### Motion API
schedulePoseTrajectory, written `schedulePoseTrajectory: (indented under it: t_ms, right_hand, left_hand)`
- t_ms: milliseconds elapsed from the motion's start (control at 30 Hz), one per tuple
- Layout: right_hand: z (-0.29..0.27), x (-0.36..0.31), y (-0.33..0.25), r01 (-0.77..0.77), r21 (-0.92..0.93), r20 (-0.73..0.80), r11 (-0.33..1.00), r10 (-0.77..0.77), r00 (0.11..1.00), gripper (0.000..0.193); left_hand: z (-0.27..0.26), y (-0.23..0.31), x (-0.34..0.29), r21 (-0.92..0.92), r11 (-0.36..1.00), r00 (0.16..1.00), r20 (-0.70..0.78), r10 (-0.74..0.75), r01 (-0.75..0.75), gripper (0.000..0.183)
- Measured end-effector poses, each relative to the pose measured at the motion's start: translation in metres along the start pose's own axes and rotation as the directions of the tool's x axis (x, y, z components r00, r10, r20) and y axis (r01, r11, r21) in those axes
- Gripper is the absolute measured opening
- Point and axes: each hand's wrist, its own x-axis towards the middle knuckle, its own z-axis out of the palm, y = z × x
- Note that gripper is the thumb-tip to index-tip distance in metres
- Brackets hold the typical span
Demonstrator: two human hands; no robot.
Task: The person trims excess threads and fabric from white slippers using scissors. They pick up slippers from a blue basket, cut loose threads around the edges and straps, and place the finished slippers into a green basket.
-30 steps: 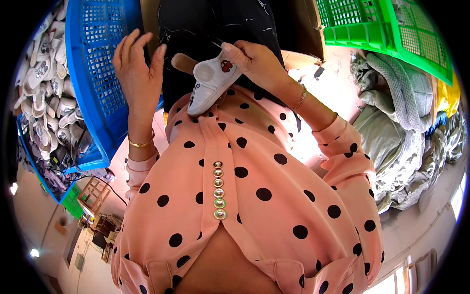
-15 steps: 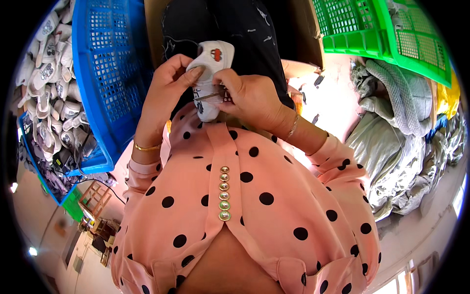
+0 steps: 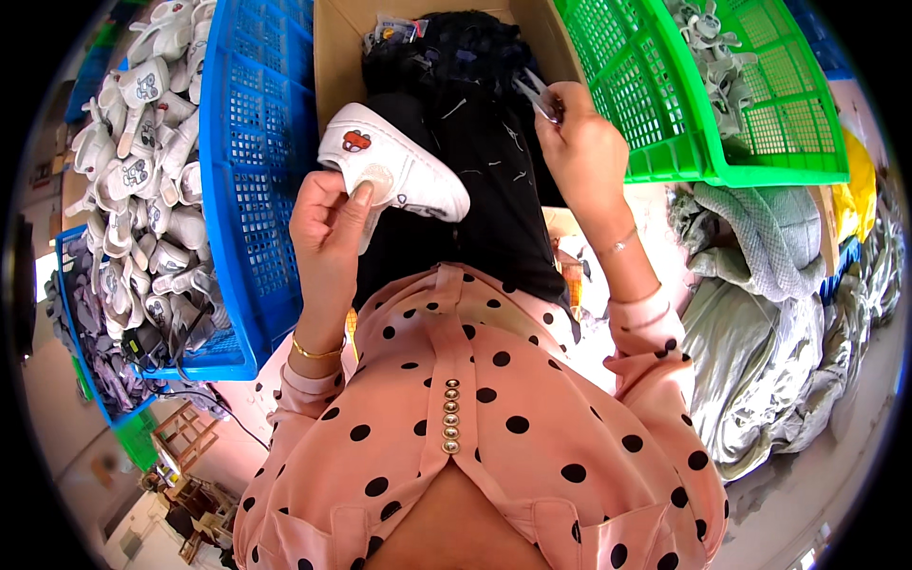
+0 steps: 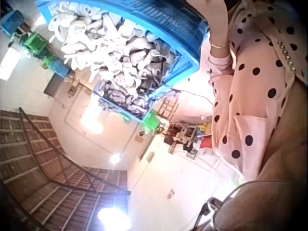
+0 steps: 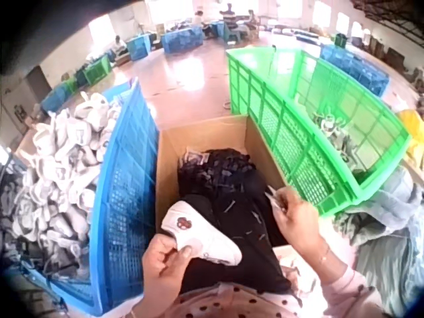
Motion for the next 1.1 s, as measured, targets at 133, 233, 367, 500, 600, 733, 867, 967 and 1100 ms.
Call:
schedulePoseTrajectory:
  t_ms: [133,233,367,500,600,733,867,967,1100]
  right_hand:
    - [-0.021,-0.017,-0.058,0.243,0.431,0.102,0.869,-0.314,0.944,0.037]
    - [-0.014,-0.008,-0.049,0.27,0.057,0.175,0.961,-0.276,0.945,0.036]
    - [-0.033,-0.012,-0.056,0.408,0.23,0.068,0.883,-0.433,0.899,0.051]
    - [-0.018,-0.036,-0.059,0.532,0.211,0.126,0.82,-0.563,0.817,0.047]
    - [0.001,-0.052,-0.049,0.564,0.231,0.049,0.793,-0.588,0.807,0.038]
    - [0.011,-0.067,-0.041,0.552,0.313,0.08,0.772,-0.601,0.795,0.037]
    - [0.02,-0.073,-0.034,0.588,0.295,0.057,0.753,-0.628,0.776,0.039]
    - [0.02,-0.074,-0.036,0.575,0.248,0.082,0.78,-0.608,0.79,0.039]
    - [0.026,-0.069,-0.035,0.554,0.249,0.074,0.795,-0.586,0.807,0.038]
  left_hand:
    - [0.01,0.007,-0.002,-0.113,0.985,0.991,0.029,-0.127,0.13,0.01]
    - [0.014,0.009,-0.002,-0.191,0.973,0.99,-0.018,-0.137,0.131,0.01]
    - [0.017,0.007,-0.002,-0.42,0.862,0.936,-0.074,-0.343,0.283,0.01]
    - [0.027,-0.001,-0.017,-0.587,0.709,0.885,0.028,-0.464,0.39,0.012]
    - [0.03,-0.006,-0.03,-0.642,0.614,0.833,0.071,-0.549,0.459,0.018]
    - [0.032,-0.012,-0.042,-0.644,0.574,0.778,0.053,-0.626,0.506,0.018]
    - [0.034,-0.021,-0.048,-0.671,0.519,0.743,0.073,-0.665,0.53,0.02]
    - [0.034,-0.024,-0.047,-0.666,0.492,0.723,0.103,-0.683,0.56,0.022]
    - [0.038,-0.025,-0.042,-0.687,0.475,0.752,0.161,-0.639,0.551,0.022]
